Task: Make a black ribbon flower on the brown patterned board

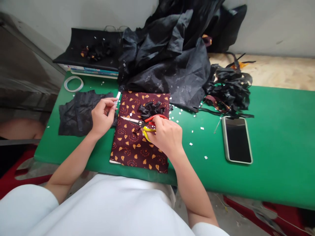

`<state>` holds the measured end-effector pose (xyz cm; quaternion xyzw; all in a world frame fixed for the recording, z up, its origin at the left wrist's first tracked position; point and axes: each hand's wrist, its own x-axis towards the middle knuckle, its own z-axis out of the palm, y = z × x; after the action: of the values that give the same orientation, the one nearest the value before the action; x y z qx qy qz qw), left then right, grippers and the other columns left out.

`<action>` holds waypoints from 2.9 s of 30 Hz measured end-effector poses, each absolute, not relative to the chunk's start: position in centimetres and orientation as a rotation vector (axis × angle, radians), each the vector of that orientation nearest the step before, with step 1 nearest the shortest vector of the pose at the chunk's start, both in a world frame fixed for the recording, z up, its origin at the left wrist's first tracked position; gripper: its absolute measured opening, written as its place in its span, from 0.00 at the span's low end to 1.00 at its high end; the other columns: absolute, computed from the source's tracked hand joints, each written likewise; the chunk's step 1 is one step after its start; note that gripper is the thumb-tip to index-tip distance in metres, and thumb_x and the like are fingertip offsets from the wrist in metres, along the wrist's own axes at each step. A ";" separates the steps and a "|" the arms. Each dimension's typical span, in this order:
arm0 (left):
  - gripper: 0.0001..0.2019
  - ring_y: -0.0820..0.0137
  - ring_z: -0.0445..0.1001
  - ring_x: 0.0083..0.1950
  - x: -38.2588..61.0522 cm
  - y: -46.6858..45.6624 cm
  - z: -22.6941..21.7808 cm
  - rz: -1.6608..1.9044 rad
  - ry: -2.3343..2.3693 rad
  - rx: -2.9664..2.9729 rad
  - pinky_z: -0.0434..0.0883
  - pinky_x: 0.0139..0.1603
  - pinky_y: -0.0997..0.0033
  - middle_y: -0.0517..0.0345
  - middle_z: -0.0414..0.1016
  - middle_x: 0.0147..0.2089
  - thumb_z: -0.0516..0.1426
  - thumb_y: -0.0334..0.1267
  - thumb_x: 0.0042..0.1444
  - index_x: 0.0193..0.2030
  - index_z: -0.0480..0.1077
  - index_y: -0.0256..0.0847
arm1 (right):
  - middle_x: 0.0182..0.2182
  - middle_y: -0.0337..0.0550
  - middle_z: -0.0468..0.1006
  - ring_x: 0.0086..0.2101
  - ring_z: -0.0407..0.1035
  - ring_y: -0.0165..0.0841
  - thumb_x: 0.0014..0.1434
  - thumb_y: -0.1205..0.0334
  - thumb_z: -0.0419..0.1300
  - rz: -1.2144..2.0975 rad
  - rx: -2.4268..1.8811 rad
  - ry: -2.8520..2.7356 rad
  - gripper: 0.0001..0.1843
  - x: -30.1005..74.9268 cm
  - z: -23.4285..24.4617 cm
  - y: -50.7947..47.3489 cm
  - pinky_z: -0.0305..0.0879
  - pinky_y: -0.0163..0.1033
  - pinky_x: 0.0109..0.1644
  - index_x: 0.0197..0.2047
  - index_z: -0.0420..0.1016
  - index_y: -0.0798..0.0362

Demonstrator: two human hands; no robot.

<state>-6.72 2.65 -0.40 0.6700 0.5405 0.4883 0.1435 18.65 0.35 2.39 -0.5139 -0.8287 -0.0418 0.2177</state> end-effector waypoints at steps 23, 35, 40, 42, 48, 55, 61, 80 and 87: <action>0.13 0.68 0.75 0.52 -6.0 2.1 0.6 1.315 1.662 2.106 0.75 0.54 0.64 0.52 0.75 0.47 0.50 0.21 0.59 0.42 0.68 0.41 | 0.23 0.39 0.76 0.25 0.69 0.33 0.59 0.52 0.60 -0.312 -1.232 -2.263 0.13 18.4 1.2 0.8 0.56 0.37 0.32 0.35 0.72 0.53; 0.11 0.67 0.75 0.50 -6.5 2.3 0.4 1.301 1.667 2.273 0.74 0.52 0.65 0.52 0.75 0.45 0.51 0.24 0.61 0.41 0.72 0.41 | 0.26 0.41 0.77 0.29 0.70 0.34 0.61 0.54 0.59 -0.196 -1.184 -2.296 0.10 18.7 1.8 0.8 0.60 0.38 0.36 0.36 0.70 0.52; 0.10 0.69 0.75 0.49 -5.5 1.2 1.3 1.515 1.468 2.353 0.74 0.52 0.64 0.54 0.76 0.44 0.52 0.25 0.62 0.41 0.71 0.44 | 0.27 0.41 0.77 0.29 0.70 0.34 0.61 0.58 0.57 -0.215 -1.201 -2.267 0.06 18.6 1.6 0.8 0.61 0.38 0.36 0.36 0.69 0.52; 0.09 0.70 0.76 0.48 -4.9 0.5 1.5 1.557 1.348 2.283 0.75 0.48 0.66 0.55 0.76 0.44 0.53 0.27 0.62 0.39 0.71 0.44 | 0.26 0.40 0.77 0.28 0.69 0.34 0.60 0.62 0.57 -0.208 -1.203 -2.188 0.04 18.5 1.5 0.7 0.61 0.39 0.35 0.38 0.69 0.52; 0.05 0.71 0.76 0.45 -2.9 -1.4 1.2 1.473 1.041 1.785 0.75 0.45 0.69 0.53 0.76 0.43 0.55 0.32 0.63 0.36 0.71 0.42 | 0.41 0.43 0.81 0.30 0.72 0.30 0.57 0.67 0.59 0.328 -1.178 -1.869 0.10 17.9 1.5 -0.1 0.66 0.35 0.34 0.42 0.65 0.49; 0.02 0.74 0.78 0.38 -2.4 -1.5 1.8 1.313 0.849 1.438 0.79 0.39 0.73 0.54 0.73 0.42 0.59 0.34 0.61 0.37 0.71 0.41 | 0.26 0.35 0.74 0.23 0.63 0.27 0.52 0.48 0.70 0.984 -1.230 -1.535 0.22 17.6 1.5 0.0 0.60 0.34 0.25 0.33 0.60 0.48; 0.03 0.75 0.79 0.34 -3.6 -1.0 2.3 1.143 0.732 1.393 0.80 0.38 0.72 0.56 0.72 0.42 0.61 0.32 0.59 0.39 0.71 0.41 | 0.26 0.35 0.74 0.24 0.64 0.27 0.44 0.46 0.74 1.349 -1.131 -1.313 0.27 17.4 2.1 0.7 0.62 0.34 0.26 0.29 0.60 0.48; 0.11 0.76 0.76 0.31 -3.8 -0.4 1.4 1.008 0.626 1.049 0.77 0.31 0.76 0.61 0.66 0.35 0.67 0.37 0.51 0.32 0.68 0.38 | 0.22 0.30 0.66 0.23 0.60 0.25 0.42 0.47 0.75 1.441 -1.191 -1.304 0.29 17.3 2.3 0.8 0.58 0.33 0.26 0.28 0.58 0.49; 0.17 0.76 0.76 0.29 -3.5 -0.2 1.5 1.019 0.660 0.922 0.75 0.28 0.78 0.65 0.67 0.28 0.70 0.37 0.47 0.28 0.64 0.37 | 0.23 0.30 0.63 0.24 0.59 0.26 0.44 0.46 0.74 1.365 -1.209 -1.364 0.29 17.2 2.0 0.7 0.58 0.34 0.27 0.28 0.56 0.48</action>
<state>-3.53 -0.20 1.55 0.4177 0.2991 0.4614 0.7233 17.19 0.70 1.99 -0.4822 -0.5440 0.5442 0.4188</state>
